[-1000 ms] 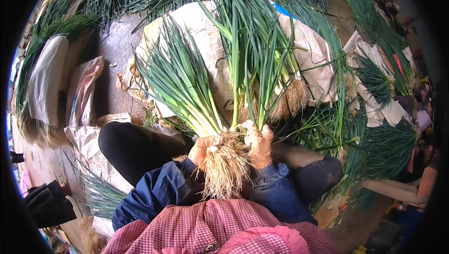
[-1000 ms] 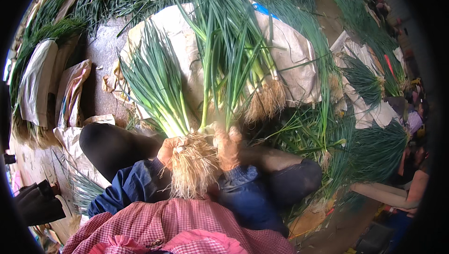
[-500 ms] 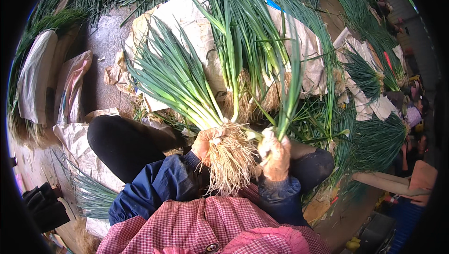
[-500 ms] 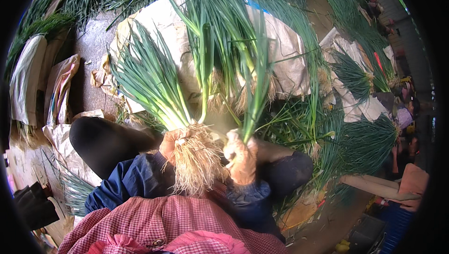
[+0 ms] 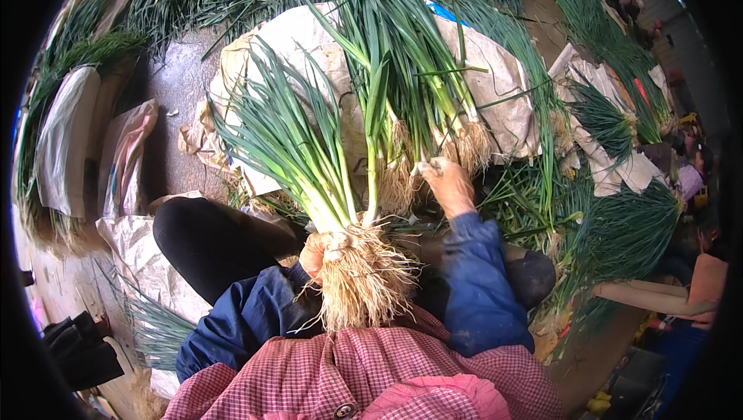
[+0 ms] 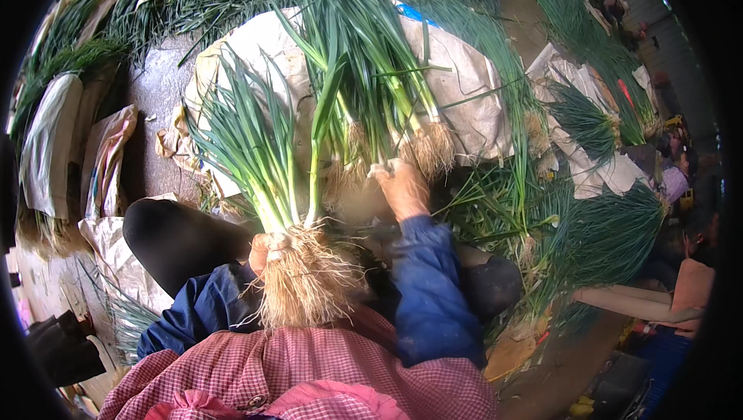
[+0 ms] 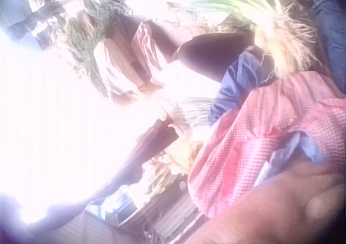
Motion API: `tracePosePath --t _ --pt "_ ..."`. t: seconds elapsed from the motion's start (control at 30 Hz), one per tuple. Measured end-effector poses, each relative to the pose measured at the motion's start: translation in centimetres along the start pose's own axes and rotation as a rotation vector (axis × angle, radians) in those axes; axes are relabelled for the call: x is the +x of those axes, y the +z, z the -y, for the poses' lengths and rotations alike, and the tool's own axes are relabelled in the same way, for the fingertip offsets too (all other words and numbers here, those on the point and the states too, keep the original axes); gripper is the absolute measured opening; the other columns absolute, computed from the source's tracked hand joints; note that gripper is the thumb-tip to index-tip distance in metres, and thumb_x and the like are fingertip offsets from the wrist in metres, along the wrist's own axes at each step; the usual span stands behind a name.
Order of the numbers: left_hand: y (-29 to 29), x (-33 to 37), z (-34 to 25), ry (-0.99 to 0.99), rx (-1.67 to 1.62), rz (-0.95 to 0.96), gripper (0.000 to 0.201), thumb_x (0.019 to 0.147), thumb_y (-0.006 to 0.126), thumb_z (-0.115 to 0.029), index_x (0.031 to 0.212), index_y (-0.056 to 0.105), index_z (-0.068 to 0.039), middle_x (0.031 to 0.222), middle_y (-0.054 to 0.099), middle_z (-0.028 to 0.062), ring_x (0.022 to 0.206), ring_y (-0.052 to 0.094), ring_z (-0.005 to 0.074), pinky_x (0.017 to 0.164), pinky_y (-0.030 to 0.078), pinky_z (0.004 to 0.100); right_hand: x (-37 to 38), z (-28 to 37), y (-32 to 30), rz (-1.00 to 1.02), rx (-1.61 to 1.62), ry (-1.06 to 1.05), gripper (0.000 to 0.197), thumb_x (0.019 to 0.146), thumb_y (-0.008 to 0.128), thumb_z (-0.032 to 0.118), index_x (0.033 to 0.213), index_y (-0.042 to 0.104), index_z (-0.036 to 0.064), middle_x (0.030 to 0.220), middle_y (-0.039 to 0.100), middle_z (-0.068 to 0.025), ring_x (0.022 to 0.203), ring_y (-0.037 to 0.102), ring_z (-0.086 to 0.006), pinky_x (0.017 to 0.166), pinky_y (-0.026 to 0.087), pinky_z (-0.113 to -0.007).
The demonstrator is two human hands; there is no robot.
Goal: The person cleans and peels scallions by hand, gathers them into a bundle, and sets the bundle aside.
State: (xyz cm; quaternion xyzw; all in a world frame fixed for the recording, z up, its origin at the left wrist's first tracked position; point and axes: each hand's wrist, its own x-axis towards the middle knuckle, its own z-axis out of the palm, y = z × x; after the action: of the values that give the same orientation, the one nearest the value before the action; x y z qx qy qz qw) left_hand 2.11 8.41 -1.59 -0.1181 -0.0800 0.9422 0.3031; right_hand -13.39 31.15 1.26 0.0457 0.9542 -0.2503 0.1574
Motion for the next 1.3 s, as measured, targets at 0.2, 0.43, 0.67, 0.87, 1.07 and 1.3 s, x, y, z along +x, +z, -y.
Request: tracePosePath --t 0.2,0.43,0.67,0.87,1.07,1.3 --pt "4.3 0.5 0.8 0.104 0.117 -0.141 0.033 0.067 0.057 -0.003 0.098 0.051 0.009 0.093 0.058 0.0188 0.073 0.060 0.0221 0.067 0.052 0.0344 -2.7 1.8 2.0 0.366 0.872 0.028 0.008 0.080 0.059 0.007 0.086 0.057 0.0027 0.070 0.060 -0.0035 0.057 0.057 -0.0106 0.048 0.042 -0.021" --pt "7.6 1.1 1.5 0.382 0.268 0.245 0.042 0.070 0.064 -0.016 0.107 0.048 -0.002 0.099 0.053 0.0111 0.080 0.051 0.0180 0.067 0.048 0.0314 -4.9 4.9 -0.6 -0.031 1.488 -0.305 0.013 0.085 0.046 0.009 0.094 0.051 0.0009 0.080 0.056 -0.0049 0.057 0.051 -0.0088 0.051 0.042 -0.020" --pt "4.6 0.1 -0.3 0.213 0.207 -0.104 0.062 0.062 0.057 0.001 0.121 0.038 0.002 0.108 0.051 0.0193 0.091 0.055 0.0242 0.065 0.051 0.0259 8.0 5.5 3.2 -0.036 -0.149 -0.080 0.031 0.078 0.062 0.027 0.100 0.056 0.0063 0.084 0.063 -0.0082 0.071 0.059 -0.0205 0.061 0.048 -0.038" --pt "2.6 -1.1 -1.0 0.215 0.083 -0.085 0.049 0.068 0.056 -0.001 0.115 0.042 0.005 0.097 0.057 0.0190 0.072 0.062 0.0228 0.064 0.053 0.0302 -3.7 8.1 2.5 0.360 0.870 -0.031 0.026 0.075 0.065 0.002 0.098 0.057 -0.0053 0.084 0.062 -0.0119 0.071 0.061 -0.0147 0.066 0.052 -0.021" --pt "-1.0 -0.1 -1.8 0.128 0.172 -0.272 0.016 0.071 0.059 -0.004 0.084 0.059 0.006 0.084 0.061 0.0131 0.073 0.062 0.0197 0.065 0.053 0.0308 1.7 4.2 9.1 0.252 0.685 -0.130 0.032 0.082 0.058 0.015 0.110 0.052 -0.0010 0.065 0.053 -0.0019 0.049 0.045 -0.0093 0.041 0.038 -0.023" --pt "-0.1 0.0 -1.1 0.173 0.188 -0.394 0.024 0.073 0.059 -0.009 0.090 0.058 0.008 0.080 0.062 0.0154 0.067 0.063 0.0209 0.066 0.054 0.0350 -2.3 1.4 13.0 0.062 0.885 -0.162 0.023 0.088 0.052 0.022 0.097 0.057 0.0016 0.072 0.054 0.0004 0.055 0.047 -0.0046 0.043 0.037 -0.017"
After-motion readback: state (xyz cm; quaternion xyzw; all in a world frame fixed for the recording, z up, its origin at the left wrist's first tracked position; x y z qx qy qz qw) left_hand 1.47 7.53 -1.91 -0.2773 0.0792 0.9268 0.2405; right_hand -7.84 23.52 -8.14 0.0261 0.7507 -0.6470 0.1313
